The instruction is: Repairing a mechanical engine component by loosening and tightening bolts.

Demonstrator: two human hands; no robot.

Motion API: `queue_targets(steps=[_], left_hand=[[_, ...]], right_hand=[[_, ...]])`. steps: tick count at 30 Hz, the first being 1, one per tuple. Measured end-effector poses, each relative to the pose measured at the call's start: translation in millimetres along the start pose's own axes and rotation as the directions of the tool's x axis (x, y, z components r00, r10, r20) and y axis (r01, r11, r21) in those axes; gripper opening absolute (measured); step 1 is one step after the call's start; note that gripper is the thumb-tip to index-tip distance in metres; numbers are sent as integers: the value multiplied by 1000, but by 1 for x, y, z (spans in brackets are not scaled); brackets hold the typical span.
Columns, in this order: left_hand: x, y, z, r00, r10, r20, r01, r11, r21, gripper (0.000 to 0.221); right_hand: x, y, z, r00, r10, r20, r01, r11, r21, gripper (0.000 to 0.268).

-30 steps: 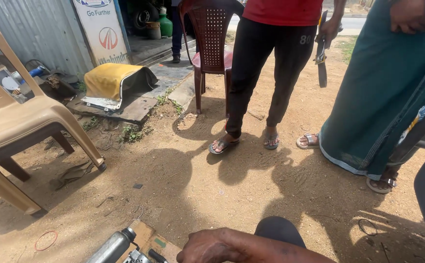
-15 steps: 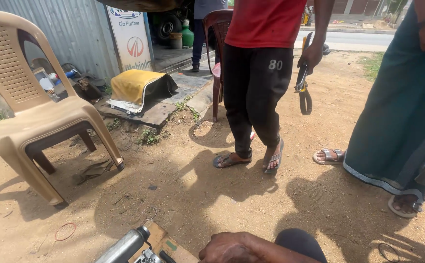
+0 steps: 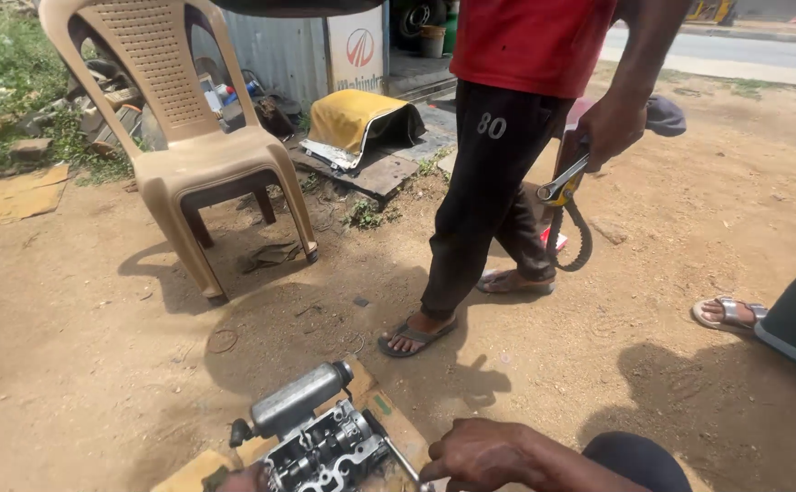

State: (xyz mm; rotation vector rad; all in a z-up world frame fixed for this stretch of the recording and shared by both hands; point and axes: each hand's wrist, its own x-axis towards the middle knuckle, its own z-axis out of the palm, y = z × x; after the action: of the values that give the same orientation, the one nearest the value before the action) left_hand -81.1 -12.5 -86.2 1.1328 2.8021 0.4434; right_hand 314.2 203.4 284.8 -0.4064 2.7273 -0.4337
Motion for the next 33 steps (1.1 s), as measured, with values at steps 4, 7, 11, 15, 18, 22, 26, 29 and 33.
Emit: queue_targets(steps=[4,7,11,15,18,22,26,29,33], left_hand=[[-63,55,-118,996,-24,82,27,999,-44,33],[-51,22,-89,979,94,182,-105,993,48,41],[-50,34,-119,950,109,293,-115,993,5,44],[-54,38,-124,932,107,347,-137,989,63,43],[-59,45,-144,925,70,374,-112,989,92,41],[-64,54,-159,903,69,423,-107,992,66,40],[-64,49,-160,881,69,467,-138,983,117,56],[-60,35,-149,899,192,393,-240,968,76,53],[-47,23,-147,868,265,419,-342,932,120,51]], right_hand=[[21,-15,9,995,86,57,-83,995,-45,45],[47,-29,-2,935,133,328,-63,975,-215,53],[90,24,38,986,-76,147,115,953,-279,49],[160,50,74,1000,-19,-6,18,994,-112,64],[222,52,109,932,182,-314,-78,946,316,80],[293,70,174,635,429,-642,193,717,670,104],[317,92,181,695,353,-627,50,846,531,80],[326,108,198,723,326,-609,79,837,542,56],[329,111,204,677,288,-677,253,773,582,52]])
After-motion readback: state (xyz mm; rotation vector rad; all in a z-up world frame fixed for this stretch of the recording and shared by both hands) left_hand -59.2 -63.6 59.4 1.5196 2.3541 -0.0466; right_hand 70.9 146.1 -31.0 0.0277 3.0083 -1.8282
